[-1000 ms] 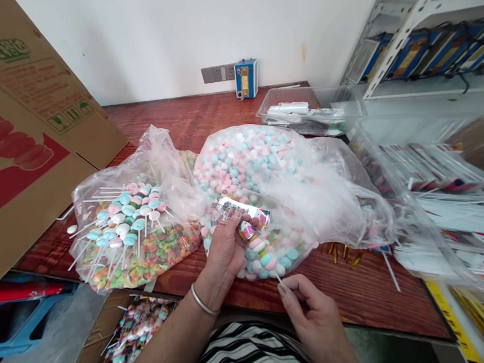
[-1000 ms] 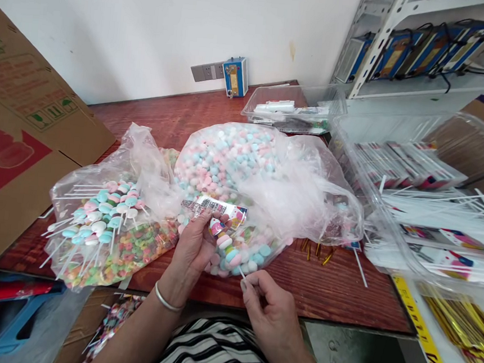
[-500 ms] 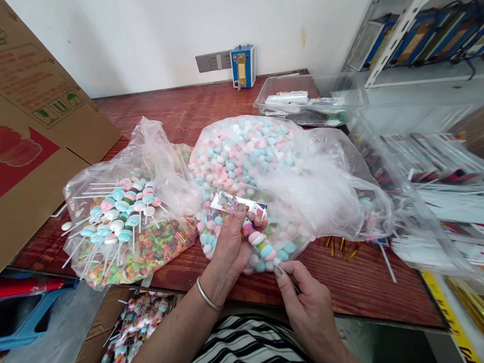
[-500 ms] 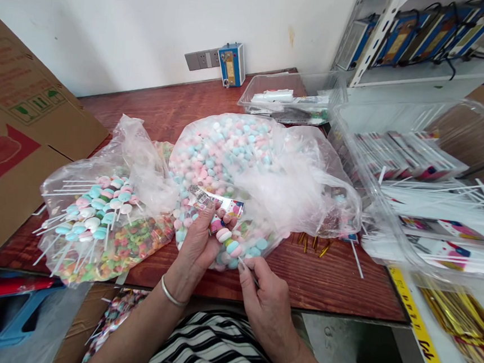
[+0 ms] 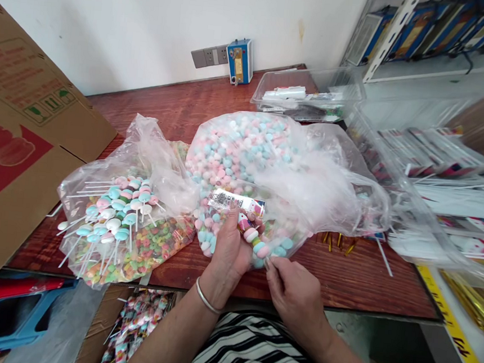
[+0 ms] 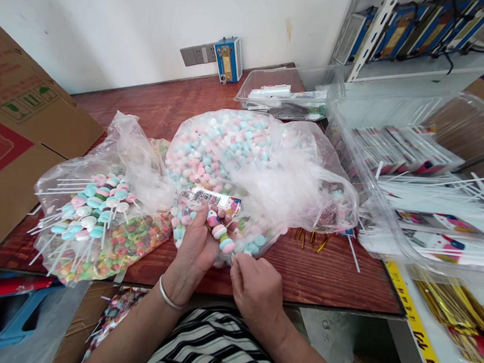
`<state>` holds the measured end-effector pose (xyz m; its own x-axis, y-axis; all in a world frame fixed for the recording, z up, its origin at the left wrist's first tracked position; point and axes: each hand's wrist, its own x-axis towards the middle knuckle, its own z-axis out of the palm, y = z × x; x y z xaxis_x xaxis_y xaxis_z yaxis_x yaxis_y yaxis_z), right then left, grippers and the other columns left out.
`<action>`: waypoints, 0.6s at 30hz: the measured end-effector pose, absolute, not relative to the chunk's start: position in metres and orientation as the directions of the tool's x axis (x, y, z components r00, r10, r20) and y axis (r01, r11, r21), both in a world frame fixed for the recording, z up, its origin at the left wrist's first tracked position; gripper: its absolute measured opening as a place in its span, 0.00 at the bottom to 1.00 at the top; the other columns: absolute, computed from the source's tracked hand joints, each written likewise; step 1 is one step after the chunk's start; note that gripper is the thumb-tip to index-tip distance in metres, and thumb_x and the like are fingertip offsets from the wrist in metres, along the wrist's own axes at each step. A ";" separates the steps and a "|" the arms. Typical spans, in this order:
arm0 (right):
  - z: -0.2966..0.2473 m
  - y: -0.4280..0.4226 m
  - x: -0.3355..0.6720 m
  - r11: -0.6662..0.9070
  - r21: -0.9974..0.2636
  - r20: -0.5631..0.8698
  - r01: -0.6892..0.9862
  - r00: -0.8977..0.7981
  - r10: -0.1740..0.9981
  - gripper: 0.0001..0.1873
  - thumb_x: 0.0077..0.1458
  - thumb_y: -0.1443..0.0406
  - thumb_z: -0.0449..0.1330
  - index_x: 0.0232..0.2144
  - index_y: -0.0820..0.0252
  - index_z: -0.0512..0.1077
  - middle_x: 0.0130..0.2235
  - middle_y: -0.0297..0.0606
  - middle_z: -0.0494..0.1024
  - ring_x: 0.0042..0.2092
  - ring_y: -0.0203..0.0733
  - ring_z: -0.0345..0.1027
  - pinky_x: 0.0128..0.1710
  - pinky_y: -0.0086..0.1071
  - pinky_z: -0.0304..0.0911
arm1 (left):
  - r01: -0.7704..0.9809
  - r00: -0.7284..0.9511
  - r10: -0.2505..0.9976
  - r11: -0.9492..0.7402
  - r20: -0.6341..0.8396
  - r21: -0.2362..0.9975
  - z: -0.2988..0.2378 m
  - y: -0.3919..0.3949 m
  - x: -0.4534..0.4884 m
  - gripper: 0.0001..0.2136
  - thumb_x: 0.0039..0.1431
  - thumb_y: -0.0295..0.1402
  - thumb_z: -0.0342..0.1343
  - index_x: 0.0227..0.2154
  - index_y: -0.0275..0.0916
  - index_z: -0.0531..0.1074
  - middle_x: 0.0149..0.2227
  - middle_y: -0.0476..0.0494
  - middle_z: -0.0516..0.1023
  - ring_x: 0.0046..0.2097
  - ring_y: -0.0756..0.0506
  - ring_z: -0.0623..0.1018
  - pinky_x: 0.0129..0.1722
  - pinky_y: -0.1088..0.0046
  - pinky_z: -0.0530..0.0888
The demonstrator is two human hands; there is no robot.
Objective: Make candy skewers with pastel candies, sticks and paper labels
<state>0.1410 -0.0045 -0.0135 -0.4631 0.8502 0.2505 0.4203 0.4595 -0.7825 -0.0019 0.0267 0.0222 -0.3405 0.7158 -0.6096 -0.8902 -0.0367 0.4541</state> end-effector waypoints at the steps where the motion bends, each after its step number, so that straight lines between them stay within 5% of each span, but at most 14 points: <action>1: -0.017 -0.004 0.142 0.606 -0.647 0.366 0.463 -0.509 0.779 0.11 0.62 0.67 0.53 0.28 0.59 0.72 0.23 0.35 0.72 0.25 0.37 0.62 0.29 0.32 0.53 | -0.886 -0.349 0.704 -0.035 -0.618 0.462 0.022 0.027 -0.001 0.13 0.56 0.41 0.59 0.26 0.38 0.68 0.24 0.50 0.71 0.26 0.51 0.74 0.29 0.74 0.73; 4: -0.024 -0.004 0.143 0.778 -0.420 0.497 0.467 -0.599 0.628 0.09 0.61 0.70 0.54 0.33 0.60 0.73 0.23 0.36 0.74 0.26 0.39 0.64 0.30 0.34 0.53 | -0.879 -0.359 0.687 -0.022 -0.632 0.476 0.021 0.026 0.003 0.14 0.56 0.42 0.60 0.25 0.37 0.67 0.23 0.50 0.70 0.26 0.51 0.74 0.32 0.72 0.75; 6: -0.023 -0.003 0.143 0.717 -0.521 0.460 0.463 -0.556 0.693 0.08 0.61 0.69 0.54 0.34 0.60 0.73 0.24 0.36 0.74 0.27 0.39 0.65 0.30 0.33 0.54 | -0.889 -0.331 0.706 -0.010 -0.627 0.458 0.019 0.025 0.005 0.15 0.56 0.42 0.60 0.25 0.37 0.66 0.23 0.51 0.70 0.26 0.51 0.74 0.33 0.71 0.75; 10: -0.017 0.001 0.143 0.175 -0.948 0.056 0.267 -0.400 0.915 0.10 0.63 0.62 0.54 0.30 0.58 0.68 0.25 0.32 0.69 0.26 0.35 0.61 0.27 0.29 0.55 | -0.928 -0.169 0.833 0.046 -0.527 0.369 0.012 0.020 0.001 0.12 0.55 0.40 0.62 0.28 0.36 0.69 0.25 0.49 0.72 0.29 0.49 0.75 0.35 0.70 0.76; 14: -0.023 0.003 0.144 -0.262 -0.964 -0.222 -0.038 -0.426 0.877 0.15 0.59 0.56 0.58 0.26 0.57 0.63 0.20 0.24 0.57 0.21 0.30 0.47 0.20 0.26 0.44 | -0.918 -0.111 0.881 0.086 -0.460 0.387 0.000 0.018 -0.012 0.09 0.54 0.30 0.61 0.38 0.35 0.73 0.34 0.43 0.78 0.37 0.46 0.79 0.39 0.69 0.77; 18: -0.030 0.000 0.142 -0.280 -0.958 -0.226 -0.063 -0.435 0.872 0.15 0.60 0.55 0.57 0.26 0.57 0.62 0.18 0.22 0.54 0.19 0.30 0.45 0.19 0.26 0.45 | -0.916 -0.202 0.870 -0.005 -0.451 0.400 -0.003 0.020 -0.013 0.15 0.53 0.22 0.59 0.44 0.38 0.72 0.35 0.47 0.79 0.37 0.48 0.79 0.43 0.68 0.77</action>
